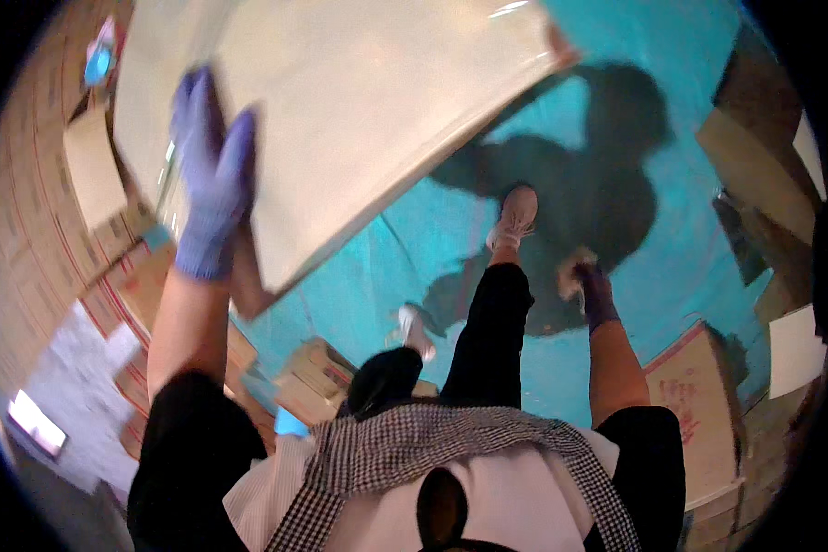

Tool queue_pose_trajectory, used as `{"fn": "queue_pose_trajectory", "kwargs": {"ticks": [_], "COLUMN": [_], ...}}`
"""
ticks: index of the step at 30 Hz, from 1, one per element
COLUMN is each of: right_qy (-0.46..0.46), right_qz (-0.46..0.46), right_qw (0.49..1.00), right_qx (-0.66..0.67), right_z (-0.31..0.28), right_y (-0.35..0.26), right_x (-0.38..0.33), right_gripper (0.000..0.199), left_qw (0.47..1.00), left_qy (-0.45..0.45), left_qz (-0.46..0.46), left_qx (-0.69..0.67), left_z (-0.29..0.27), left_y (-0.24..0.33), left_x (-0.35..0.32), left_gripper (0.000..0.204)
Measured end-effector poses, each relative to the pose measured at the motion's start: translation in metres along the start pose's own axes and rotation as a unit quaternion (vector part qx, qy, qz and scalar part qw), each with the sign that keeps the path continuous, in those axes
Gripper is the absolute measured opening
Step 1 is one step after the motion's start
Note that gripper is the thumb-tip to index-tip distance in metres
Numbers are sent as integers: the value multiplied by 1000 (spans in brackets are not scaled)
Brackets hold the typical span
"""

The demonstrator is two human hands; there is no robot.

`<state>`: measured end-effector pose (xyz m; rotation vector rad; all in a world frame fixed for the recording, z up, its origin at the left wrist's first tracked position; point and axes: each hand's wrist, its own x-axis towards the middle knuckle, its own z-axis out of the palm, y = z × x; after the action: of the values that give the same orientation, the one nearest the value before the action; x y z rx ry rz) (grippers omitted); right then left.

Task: The person packs yellow cylindrical containers into a cardboard box, seals it with tape, and writes on it with a marker. They then move to another box, pack it with similar containers, and seal it. The person also handles a plastic bag and other items in the room.

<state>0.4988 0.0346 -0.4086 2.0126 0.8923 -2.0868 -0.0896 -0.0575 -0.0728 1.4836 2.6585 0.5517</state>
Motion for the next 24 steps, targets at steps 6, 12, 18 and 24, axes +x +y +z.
{"fn": "queue_pose_trajectory", "kwargs": {"ticks": [6,12,18,24], "right_qy": [-325,-335,-455,-444], "right_qz": [-56,-118,-261,-139], "right_qw": [935,921,564,489], "right_qx": [132,-161,-638,-738], "right_z": [138,286,386,412], "right_y": [-93,26,129,116], "right_x": [-160,-337,-417,-319], "right_gripper": [36,40,55,53], "left_qw": [966,852,673,398], "left_qy": [71,-214,-83,151], "left_qz": [154,-220,-453,-756], "left_qx": [-193,-425,-579,-498], "left_z": [-50,-76,-32,47], "left_y": [30,28,37,47], "left_x": [-114,-414,-646,-803], "left_gripper": [65,113,67,32]}}
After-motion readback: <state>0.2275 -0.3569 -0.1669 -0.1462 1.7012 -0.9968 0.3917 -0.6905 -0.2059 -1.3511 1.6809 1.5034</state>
